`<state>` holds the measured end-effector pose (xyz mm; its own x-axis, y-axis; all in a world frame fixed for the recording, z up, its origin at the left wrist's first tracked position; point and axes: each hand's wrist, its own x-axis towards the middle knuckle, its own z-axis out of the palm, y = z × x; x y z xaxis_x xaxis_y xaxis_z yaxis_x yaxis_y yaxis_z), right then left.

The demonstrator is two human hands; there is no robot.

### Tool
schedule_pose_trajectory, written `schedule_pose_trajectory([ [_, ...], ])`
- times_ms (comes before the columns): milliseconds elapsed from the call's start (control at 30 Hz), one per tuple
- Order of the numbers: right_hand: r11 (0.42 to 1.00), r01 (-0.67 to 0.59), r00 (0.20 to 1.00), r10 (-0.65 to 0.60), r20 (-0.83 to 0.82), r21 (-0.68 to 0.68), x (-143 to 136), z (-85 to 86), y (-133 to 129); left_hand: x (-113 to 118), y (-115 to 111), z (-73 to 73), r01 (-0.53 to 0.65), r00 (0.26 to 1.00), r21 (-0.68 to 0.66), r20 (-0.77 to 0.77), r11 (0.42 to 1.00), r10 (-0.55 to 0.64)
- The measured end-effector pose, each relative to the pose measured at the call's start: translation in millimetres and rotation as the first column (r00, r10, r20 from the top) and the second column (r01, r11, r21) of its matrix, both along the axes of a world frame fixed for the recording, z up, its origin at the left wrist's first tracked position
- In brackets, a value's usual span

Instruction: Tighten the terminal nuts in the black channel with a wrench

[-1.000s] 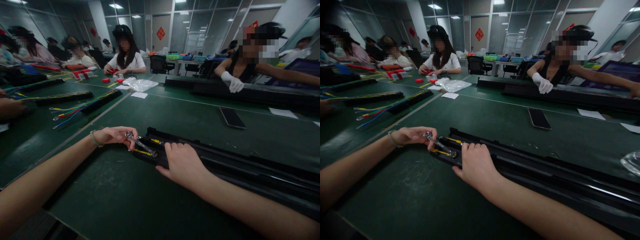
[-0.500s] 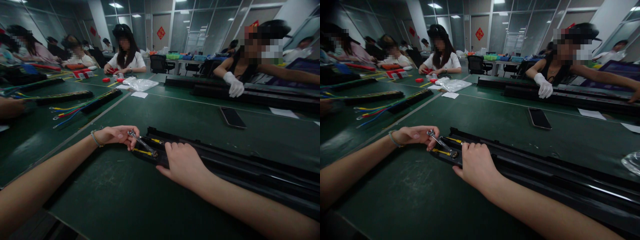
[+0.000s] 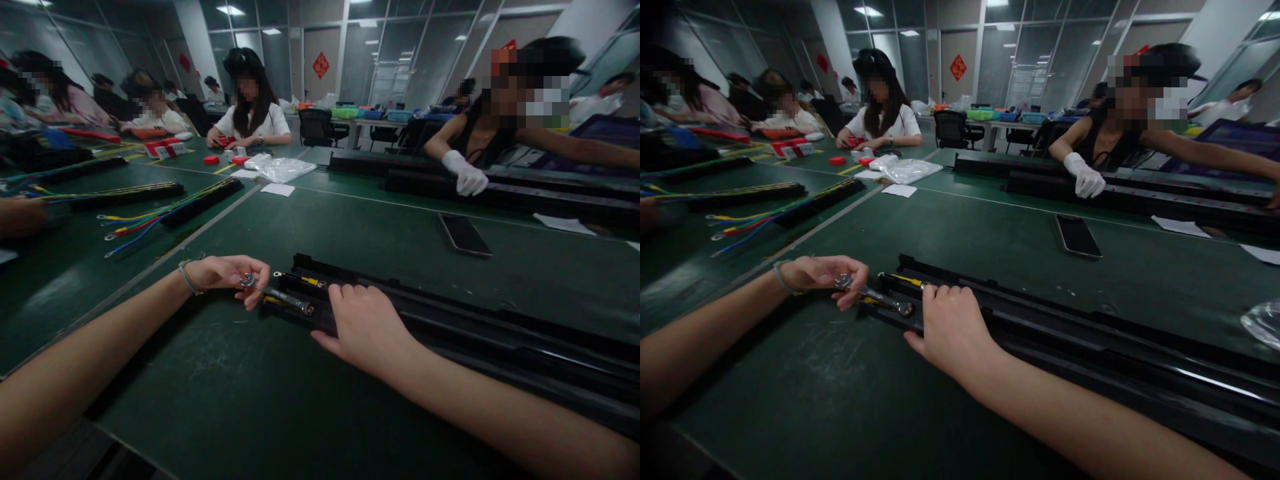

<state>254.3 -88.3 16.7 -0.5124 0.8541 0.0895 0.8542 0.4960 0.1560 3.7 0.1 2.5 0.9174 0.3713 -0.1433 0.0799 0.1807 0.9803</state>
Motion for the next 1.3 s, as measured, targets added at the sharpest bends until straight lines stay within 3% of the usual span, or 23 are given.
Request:
schedule_pose_trajectory([
  [500,0.999,0.003,1.000,-0.003,0.018,-0.035,0.2,2.1,0.2,0.0,2.3,-7.8,-0.129,0.988,-0.068,0.074,0.989,0.134],
  [700,1.000,0.004,1.000,-0.004,0.005,-0.018,0.6,0.5,0.2,1.3,-0.4,-5.4,-0.116,0.990,-0.050,0.073,0.992,0.119],
  [933,1.000,-0.002,1.000,0.002,0.007,-0.016,1.0,0.3,0.2,1.8,-2.3,-3.6,0.002,1.000,0.008,0.021,1.000,-0.002],
  [1300,1.000,0.000,1.000,0.000,-0.006,-0.012,0.8,0.6,0.0,3.2,-0.5,-7.9,-0.152,0.983,-0.069,0.093,0.986,0.158],
])
